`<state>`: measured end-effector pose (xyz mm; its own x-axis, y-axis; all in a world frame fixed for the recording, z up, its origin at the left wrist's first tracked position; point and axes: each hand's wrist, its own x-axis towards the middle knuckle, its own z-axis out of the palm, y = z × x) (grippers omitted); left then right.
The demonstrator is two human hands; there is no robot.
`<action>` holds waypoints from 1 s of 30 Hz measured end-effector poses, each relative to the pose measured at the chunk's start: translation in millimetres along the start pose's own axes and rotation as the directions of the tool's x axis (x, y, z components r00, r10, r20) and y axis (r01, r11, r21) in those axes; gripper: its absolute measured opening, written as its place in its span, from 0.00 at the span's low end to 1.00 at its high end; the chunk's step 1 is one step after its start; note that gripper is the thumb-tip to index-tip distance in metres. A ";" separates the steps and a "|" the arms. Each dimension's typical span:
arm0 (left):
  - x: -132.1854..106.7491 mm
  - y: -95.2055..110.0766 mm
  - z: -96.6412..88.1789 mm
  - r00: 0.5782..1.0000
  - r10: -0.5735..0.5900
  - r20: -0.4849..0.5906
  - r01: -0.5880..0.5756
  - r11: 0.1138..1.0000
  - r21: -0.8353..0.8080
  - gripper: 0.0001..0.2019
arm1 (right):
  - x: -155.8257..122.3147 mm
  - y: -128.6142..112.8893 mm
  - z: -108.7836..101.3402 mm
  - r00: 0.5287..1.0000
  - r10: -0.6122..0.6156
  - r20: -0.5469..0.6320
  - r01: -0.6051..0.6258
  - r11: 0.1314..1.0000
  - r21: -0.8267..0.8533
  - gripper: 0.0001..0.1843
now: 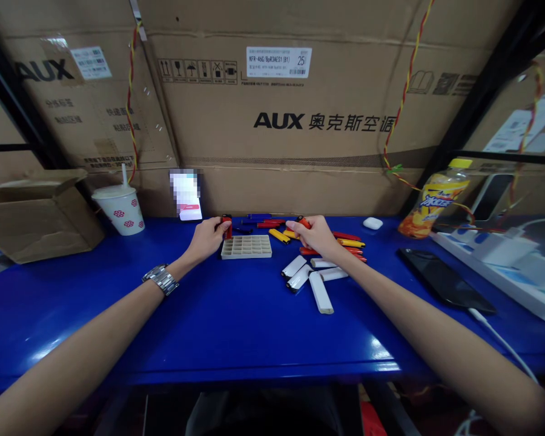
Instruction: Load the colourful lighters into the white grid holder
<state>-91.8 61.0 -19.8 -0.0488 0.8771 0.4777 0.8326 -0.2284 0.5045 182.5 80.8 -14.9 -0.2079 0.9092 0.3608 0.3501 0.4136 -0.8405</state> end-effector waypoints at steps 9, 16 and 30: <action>-2.6 -3.0 4.6 0.993 -0.010 0.114 0.011 1.000 -0.006 0.17 | 2.9 2.1 1.1 0.994 -0.001 0.112 -0.010 0.994 0.104 0.25; -4.7 -0.5 7.2 0.992 -0.035 0.118 0.038 0.999 -0.021 0.19 | 5.6 3.7 5.9 0.987 -0.017 0.159 -0.032 0.954 0.298 0.27; -31.9 45.9 9.5 0.935 0.320 -0.155 -0.331 0.942 -0.053 0.08 | -8.0 -11.1 12.4 0.961 -0.172 0.217 0.123 0.967 0.223 0.17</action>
<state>-46.8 26.5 -18.7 0.1352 0.6814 0.7193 0.7714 -0.5280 0.3552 168.9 68.3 -13.5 -0.4579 0.7922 0.4034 0.1098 0.5007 -0.8586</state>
